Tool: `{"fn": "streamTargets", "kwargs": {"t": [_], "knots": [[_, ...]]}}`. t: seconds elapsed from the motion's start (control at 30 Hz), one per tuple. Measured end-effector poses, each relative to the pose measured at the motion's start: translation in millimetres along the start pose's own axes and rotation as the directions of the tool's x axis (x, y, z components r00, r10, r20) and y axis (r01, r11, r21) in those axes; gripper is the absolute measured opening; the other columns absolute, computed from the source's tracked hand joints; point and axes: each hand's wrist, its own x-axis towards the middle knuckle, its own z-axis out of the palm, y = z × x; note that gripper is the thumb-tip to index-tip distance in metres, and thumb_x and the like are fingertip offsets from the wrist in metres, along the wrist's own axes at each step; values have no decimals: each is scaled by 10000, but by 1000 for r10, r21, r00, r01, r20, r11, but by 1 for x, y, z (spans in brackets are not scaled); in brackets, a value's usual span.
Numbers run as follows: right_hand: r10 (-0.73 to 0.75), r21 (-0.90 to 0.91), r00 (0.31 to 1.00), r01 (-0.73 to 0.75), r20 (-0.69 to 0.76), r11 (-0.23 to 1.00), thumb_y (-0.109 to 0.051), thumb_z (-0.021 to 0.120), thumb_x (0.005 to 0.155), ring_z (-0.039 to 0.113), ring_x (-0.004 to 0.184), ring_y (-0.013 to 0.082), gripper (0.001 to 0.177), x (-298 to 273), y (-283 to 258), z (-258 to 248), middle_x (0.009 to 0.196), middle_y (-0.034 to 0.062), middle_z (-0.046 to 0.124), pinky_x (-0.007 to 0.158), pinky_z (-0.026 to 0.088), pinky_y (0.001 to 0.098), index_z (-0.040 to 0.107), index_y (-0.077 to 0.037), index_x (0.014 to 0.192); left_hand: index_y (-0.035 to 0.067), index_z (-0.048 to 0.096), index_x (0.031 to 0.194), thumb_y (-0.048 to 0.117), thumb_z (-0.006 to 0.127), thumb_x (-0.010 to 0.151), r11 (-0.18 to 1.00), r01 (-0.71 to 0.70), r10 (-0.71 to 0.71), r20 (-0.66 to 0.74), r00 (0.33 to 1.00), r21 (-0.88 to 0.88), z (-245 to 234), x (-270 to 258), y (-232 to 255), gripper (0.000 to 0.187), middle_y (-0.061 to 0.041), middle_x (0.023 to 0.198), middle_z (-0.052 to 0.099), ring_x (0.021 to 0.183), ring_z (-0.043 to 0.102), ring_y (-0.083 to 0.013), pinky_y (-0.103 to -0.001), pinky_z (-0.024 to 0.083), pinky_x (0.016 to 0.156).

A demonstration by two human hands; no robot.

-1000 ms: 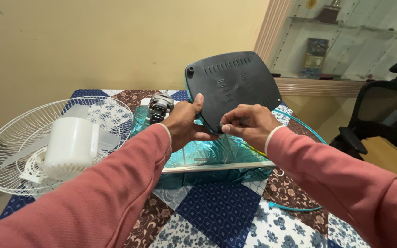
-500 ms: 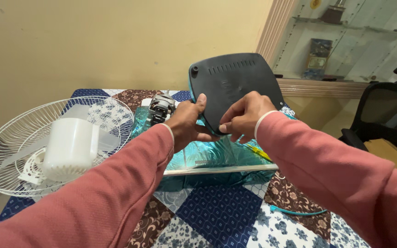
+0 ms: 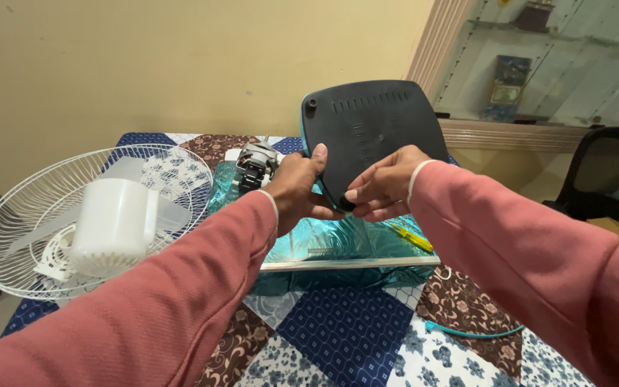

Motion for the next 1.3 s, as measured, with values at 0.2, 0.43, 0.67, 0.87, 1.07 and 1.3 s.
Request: {"fn": "streamTargets", "kwargs": {"t": [0.2, 0.43, 0.67, 0.87, 1.07, 1.3], "knots": [[-182, 66, 982, 178, 52, 982, -38, 845, 763, 781, 756, 230, 232, 0, 11, -2, 857, 181, 789, 676, 677, 349, 791, 73, 958, -35, 514, 1307, 401, 377, 1053, 1000, 9, -8, 15, 1000, -27, 0, 0, 4, 523, -232, 1184, 677, 935, 754, -437, -500, 691, 715], [-221, -158, 972, 207, -76, 965, -105, 842, 790, 775, 754, 225, 210, -10, 14, 5, 844, 157, 791, 694, 673, 355, 814, 17, 958, -10, 486, 1319, 402, 396, 1041, 1000, 13, -13, -12, 1000, 7, 3, 0, 3, 505, -220, 1259, 638, 950, 748, -423, -509, 693, 714], [-267, 162, 962, 256, 51, 953, -91, 813, 792, 795, 771, 236, 245, -1, 29, -5, 861, 172, 797, 716, 691, 373, 795, 50, 992, -34, 525, 1315, 391, 405, 1042, 1000, 12, -12, -9, 1000, -23, 4, 0, 8, 519, -211, 1258, 654, 909, 756, -427, -487, 696, 706], [-161, 165, 987, 155, 27, 974, -82, 810, 806, 792, 801, 271, 244, 5, 29, -9, 880, 189, 786, 716, 669, 394, 772, 75, 988, -25, 487, 1318, 395, 408, 1039, 1000, 24, -24, -27, 999, 5, 9, -4, 11, 510, -208, 1258, 634, 925, 760, -425, -496, 700, 738], [-176, 150, 982, 185, -69, 971, -96, 775, 837, 794, 758, 287, 227, -1, 29, 4, 859, 204, 779, 645, 660, 381, 755, 91, 964, -22, 495, 1311, 394, 399, 1035, 1000, 4, -4, -22, 1000, 1, 8, 0, 4, 508, -196, 1228, 640, 926, 752, -428, -495, 696, 729], [89, 567, 994, -40, -58, 823, -34, 650, 895, 781, 762, 322, 176, 3, 36, 28, 890, 188, 715, 657, 671, 420, 620, 105, 998, -28, 495, 1282, 416, 465, 1014, 999, -27, 25, -61, 998, -46, 6, 10, -5, 518, -228, 1209, 652, 888, 754, -442, -460, 673, 660]]}}
